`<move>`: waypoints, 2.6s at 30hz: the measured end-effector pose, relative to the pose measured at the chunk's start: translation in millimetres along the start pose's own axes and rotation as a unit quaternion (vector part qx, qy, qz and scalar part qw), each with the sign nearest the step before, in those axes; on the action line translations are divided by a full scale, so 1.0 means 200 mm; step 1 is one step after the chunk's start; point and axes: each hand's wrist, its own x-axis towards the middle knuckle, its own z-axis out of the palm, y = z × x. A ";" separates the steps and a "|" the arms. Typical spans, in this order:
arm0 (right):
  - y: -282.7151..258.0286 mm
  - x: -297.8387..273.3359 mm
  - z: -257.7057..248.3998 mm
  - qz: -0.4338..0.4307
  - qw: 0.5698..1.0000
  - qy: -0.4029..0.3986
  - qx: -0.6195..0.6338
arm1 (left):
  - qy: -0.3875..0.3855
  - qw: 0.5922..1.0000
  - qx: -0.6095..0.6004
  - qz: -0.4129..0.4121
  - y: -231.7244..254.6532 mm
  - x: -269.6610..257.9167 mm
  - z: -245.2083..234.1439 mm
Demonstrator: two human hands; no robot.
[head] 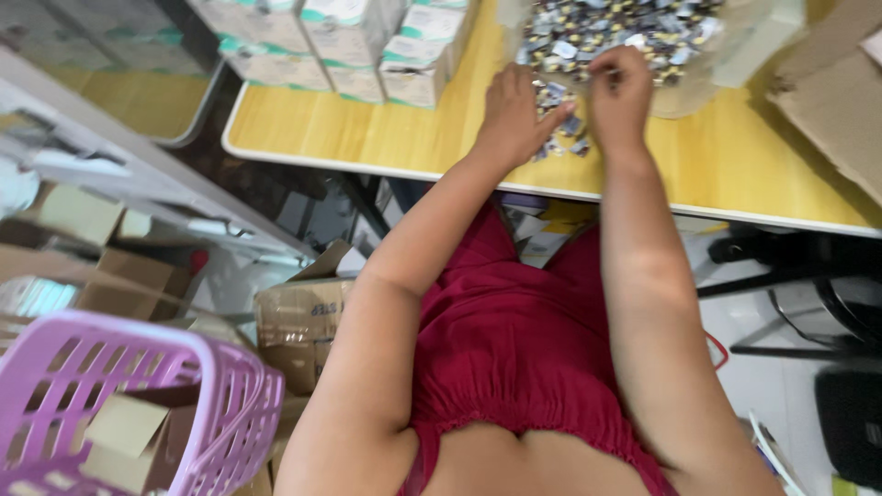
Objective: The person repeatedly picks small foil-wrapped items from a pile on a table and places them into small white boxes. The person closes the filled boxes and sets them aside with other completed boxes. The workspace includes stacked boxes and a plastic basket nearby.
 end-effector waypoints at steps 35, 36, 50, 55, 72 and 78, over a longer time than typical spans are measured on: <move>-0.22 -0.12 -1.53 0.231 0.869 0.132 0.418 | 0.047 0.983 -0.085 0.156 0.08 -0.10 -0.13; -0.21 -0.10 -1.37 0.256 0.863 0.089 0.427 | 0.059 0.980 -0.107 0.155 0.06 -0.10 -0.13; -0.18 -0.04 -0.19 0.378 0.803 -0.138 0.439 | 0.162 0.950 -0.079 0.257 0.10 -0.11 -0.27; -0.05 -0.06 -0.19 0.330 0.925 -0.074 0.174 | 0.075 0.947 -0.146 0.277 0.09 -0.10 -0.27; -0.17 -0.11 -0.16 0.134 0.936 -0.067 0.319 | 0.187 0.874 -0.423 0.151 0.00 -0.09 -0.08; -0.12 -0.15 -0.15 0.089 0.939 -0.068 0.324 | 0.171 0.965 -0.157 0.120 0.08 -0.14 -0.24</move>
